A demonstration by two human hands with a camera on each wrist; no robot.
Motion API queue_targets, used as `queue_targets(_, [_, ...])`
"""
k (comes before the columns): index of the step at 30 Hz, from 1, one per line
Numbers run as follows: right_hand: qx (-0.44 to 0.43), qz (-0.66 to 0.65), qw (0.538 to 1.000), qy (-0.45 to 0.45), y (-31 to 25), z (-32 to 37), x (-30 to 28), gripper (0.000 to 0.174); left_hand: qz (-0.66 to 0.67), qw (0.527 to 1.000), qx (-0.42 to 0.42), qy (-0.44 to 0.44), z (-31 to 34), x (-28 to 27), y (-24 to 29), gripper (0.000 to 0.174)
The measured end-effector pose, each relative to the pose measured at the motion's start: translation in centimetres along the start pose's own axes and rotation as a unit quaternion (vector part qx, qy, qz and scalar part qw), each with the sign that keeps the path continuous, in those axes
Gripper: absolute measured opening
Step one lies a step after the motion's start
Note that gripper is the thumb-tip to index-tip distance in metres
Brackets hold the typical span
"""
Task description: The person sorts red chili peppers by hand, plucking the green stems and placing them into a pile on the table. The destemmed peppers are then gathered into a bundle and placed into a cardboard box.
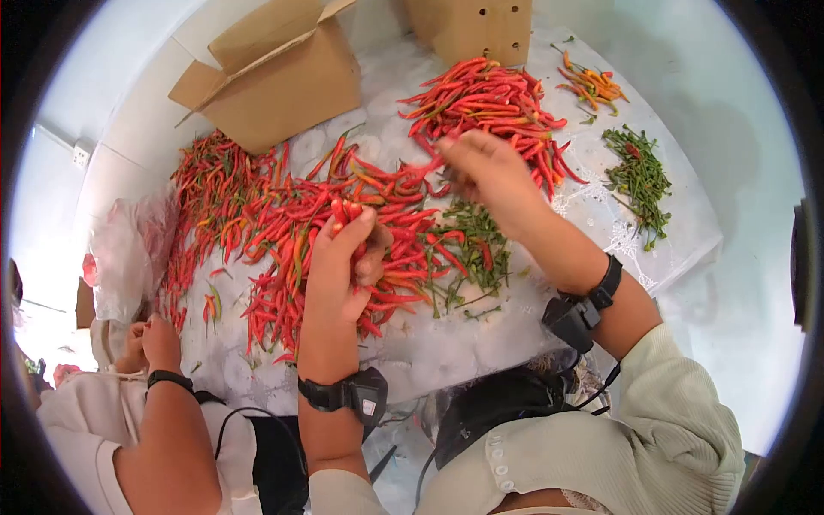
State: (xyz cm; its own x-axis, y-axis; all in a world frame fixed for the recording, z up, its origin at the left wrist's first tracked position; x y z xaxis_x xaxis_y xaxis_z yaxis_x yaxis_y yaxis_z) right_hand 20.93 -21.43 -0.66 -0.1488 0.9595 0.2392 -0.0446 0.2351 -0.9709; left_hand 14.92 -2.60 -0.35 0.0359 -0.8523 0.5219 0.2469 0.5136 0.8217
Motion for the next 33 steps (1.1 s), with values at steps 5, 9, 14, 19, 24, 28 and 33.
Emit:
queue_targets(5, [-0.012, -0.187, 0.97, 0.154, -0.9, -1.4, -3.4, 0.02, 0.061, 0.998, 0.014, 0.001, -0.3, -0.3, 0.2, 0.014])
queue_targets(9, [-0.016, 0.027, 0.997, 0.072, -0.8, -1.2, -2.7, 0.022, 0.093, 0.995, 0.024, -0.015, -0.3, -0.3, 0.3, 0.015])
queue_targets(14, [-0.244, 0.437, 0.864, -0.061, 0.7, 1.0, 1.4, 0.029, 0.099, 0.995, 0.018, -0.013, -0.4, -0.5, 0.4, 0.012])
queue_targets(19, [-0.269, 0.487, 0.829, -0.059, 1.0, 1.4, 2.0, 0.018, 0.055, 0.998, 0.025, -0.021, -0.4, -0.4, 0.4, 0.007])
queue_targets(24, [-0.208, 0.266, 0.941, -0.012, -0.7, 1.6, 1.9, 0.013, 0.01, 1.0, 0.027, -0.001, -0.2, 0.0, 0.2, 0.006])
queue_targets(28, [-0.12, 0.074, 0.984, -0.105, 0.0, 1.7, 2.7, 0.016, -0.004, 0.998, 0.058, -0.022, 0.1, 0.4, 0.4, 0.011])
queue_targets(33, [-0.083, 0.06, 0.979, -0.174, 1.1, 2.6, 3.8, 0.016, 0.032, 0.996, 0.076, -0.038, -0.1, 0.3, 0.5, 0.022])
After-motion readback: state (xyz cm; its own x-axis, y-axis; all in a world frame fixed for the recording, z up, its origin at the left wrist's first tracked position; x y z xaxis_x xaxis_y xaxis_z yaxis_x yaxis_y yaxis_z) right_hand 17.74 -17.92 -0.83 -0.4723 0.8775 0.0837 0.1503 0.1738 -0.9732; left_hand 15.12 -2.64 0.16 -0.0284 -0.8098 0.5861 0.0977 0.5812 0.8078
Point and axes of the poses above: each hand's wrist, its own z-axis away from the middle knuckle, its own x-axis out of the palm, y = z × x, the point moved 4 cm from there along -z, towards the middle knuckle, and after that the axes turned 4 degrees about z, right-handed, at the moved point
